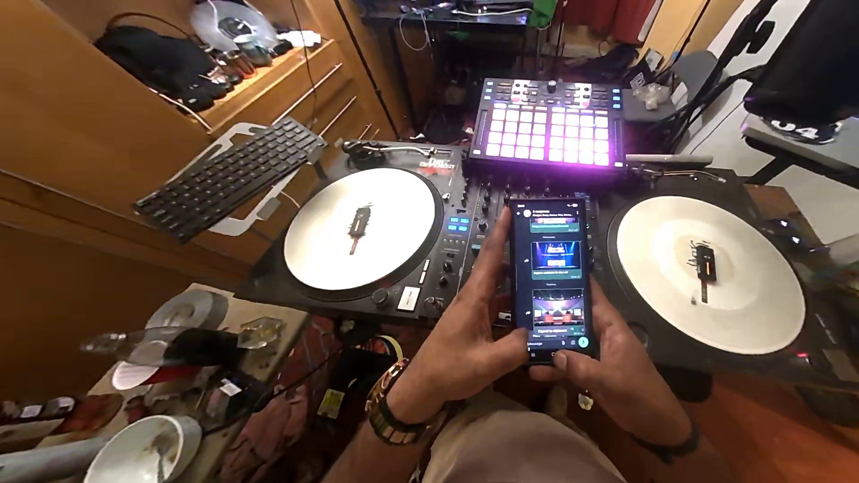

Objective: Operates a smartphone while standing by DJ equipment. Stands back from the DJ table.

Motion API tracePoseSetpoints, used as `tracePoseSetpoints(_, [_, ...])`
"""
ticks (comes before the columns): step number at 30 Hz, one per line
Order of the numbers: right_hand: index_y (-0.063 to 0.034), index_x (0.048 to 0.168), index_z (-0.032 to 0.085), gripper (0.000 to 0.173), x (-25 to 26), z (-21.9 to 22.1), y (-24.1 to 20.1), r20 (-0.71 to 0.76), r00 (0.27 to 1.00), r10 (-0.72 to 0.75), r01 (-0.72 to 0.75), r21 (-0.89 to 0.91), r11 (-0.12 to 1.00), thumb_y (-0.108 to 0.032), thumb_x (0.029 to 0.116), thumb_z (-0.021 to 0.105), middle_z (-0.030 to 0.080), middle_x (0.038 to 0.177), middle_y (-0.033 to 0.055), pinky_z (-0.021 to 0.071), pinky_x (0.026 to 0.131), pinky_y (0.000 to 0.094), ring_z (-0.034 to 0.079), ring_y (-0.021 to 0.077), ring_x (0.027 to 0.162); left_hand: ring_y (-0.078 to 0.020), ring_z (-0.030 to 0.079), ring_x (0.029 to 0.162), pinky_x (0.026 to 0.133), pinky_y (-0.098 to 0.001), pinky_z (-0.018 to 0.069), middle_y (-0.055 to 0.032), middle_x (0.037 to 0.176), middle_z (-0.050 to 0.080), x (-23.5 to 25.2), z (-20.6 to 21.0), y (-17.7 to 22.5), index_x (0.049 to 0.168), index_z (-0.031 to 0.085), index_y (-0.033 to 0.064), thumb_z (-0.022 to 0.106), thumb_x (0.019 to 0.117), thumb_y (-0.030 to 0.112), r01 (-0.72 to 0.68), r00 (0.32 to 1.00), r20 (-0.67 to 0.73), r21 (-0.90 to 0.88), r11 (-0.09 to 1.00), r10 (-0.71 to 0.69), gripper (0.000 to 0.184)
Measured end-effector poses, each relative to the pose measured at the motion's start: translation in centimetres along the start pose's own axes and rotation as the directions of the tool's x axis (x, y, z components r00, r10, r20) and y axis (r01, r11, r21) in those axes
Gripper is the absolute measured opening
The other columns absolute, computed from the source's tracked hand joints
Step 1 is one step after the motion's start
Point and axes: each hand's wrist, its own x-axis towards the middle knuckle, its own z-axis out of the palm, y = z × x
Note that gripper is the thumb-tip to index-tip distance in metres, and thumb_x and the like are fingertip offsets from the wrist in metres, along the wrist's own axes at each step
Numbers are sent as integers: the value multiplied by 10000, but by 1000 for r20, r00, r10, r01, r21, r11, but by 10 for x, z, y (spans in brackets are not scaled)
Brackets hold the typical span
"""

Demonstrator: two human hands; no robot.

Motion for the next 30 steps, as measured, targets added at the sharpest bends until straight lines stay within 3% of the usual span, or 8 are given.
tracePoseSetpoints(8, [-109,1571,239,956,1,1,0,6,1000,-18,18,-31,999,-15,794,788,644,1301,153,656,862,489,714,315,1099,-300,585,1319,982,-473,619,-44,1663,292,-3,1,-1,1656,34,359,735,779,-53,28,1000,-16,108,994,-26,1195])
tracePoseSetpoints(17, [-123,1598,192,1031,3,6,1,33,999,5,-6,20,1000,-13,781,809,626,1336,168,653,861,535,703,353,1128,-340,547,1348,1000,-508,593,-106,1654,290,-5,-9,2,1663,39,310,717,793,85,-10,1000,23,20,1000,10,1126])
tracePoseSetpoints(23, [-144,1628,144,961,10,4,3,182,983,-17,-8,139,990,-24,872,725,546,1452,170,591,952,614,624,388,1256,-358,552,1336,1002,-515,589,-133,1633,322,-6,-21,7,1666,63,274,701,798,65,-40,999,14,-21,999,40,1097])
tracePoseSetpoints(30, [-190,1619,221,772,21,11,16,311,950,-24,-88,341,936,-18,955,575,532,1471,187,532,1012,637,588,408,1294,-336,551,1338,1014,-493,582,-118,1609,368,-20,-38,12,1666,58,277,648,790,0,-22,1000,-12,-59,998,22,1092])
